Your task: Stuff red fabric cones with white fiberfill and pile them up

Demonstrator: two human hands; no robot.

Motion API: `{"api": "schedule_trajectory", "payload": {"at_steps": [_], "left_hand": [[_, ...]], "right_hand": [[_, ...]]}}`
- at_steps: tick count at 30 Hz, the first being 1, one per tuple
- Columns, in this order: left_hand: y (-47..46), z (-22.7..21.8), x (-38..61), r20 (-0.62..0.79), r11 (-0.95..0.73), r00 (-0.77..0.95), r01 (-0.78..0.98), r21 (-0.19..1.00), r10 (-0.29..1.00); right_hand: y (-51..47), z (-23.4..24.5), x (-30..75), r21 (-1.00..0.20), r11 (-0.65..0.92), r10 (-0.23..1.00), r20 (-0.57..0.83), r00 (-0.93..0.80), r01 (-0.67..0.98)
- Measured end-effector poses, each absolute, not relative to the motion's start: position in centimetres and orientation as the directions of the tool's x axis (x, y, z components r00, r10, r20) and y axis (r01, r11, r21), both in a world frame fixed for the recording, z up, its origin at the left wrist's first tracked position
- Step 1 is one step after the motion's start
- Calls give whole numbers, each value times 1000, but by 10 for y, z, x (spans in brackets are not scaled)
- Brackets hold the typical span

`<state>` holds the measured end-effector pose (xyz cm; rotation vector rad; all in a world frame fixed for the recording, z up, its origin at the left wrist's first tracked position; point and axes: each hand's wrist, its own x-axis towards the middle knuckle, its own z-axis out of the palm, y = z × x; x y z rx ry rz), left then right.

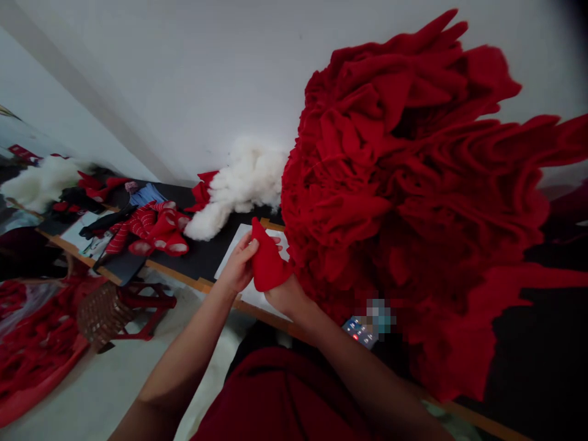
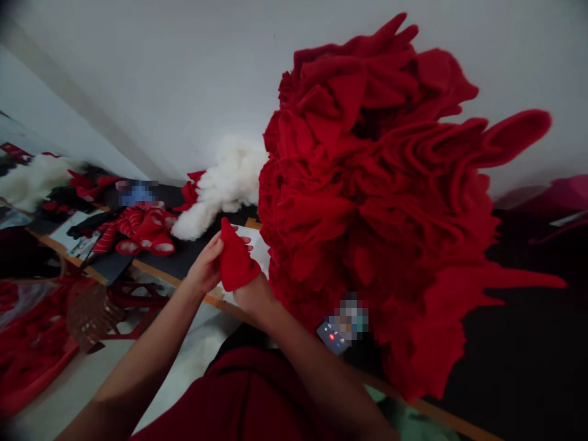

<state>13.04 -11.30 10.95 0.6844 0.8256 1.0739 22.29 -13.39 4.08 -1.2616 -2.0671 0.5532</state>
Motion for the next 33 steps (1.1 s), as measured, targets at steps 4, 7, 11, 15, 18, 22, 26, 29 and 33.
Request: {"api": "schedule_trajectory", "payload": {"at_steps": [4, 7, 11, 15, 18, 22, 26, 29, 33], "left_hand": [[-113, 98, 133, -329, 395, 220, -527, 752, 919], [-104, 90, 132, -446, 437, 136, -580, 688, 884], [-92, 87, 127, -494, 417, 75, -652, 633, 866], [-97, 85, 133, -473, 410, 97, -664, 625, 876], [-104, 81, 138, -435, 394, 105, -645, 655, 894], [-101, 79, 133, -430, 373, 64, -624, 687, 901], [-92, 81, 132, -504, 378, 0, -661, 648, 864], [-90, 82, 138, -538, 389, -4, -685, 616, 843], [-85, 86, 136, -551, 394, 15, -714, 579, 835]], "right_hand": [[-130, 50, 233, -595, 502, 860, 268, -434, 628], [-133, 56, 239, -600, 483, 856, 170, -488, 638], [-141, 58, 242, -614, 492, 854, 204, -478, 617], [-136, 49, 237, -611, 447, 869, 121, -480, 654], [-130, 44, 234, -611, 425, 867, 64, -494, 668], [-132, 50, 235, -607, 444, 860, 82, -503, 660], [-135, 56, 237, -606, 490, 849, 171, -499, 626], [-128, 55, 239, -585, 436, 870, 79, -487, 684], [-123, 58, 245, -642, 401, 883, 82, -462, 653]]}}
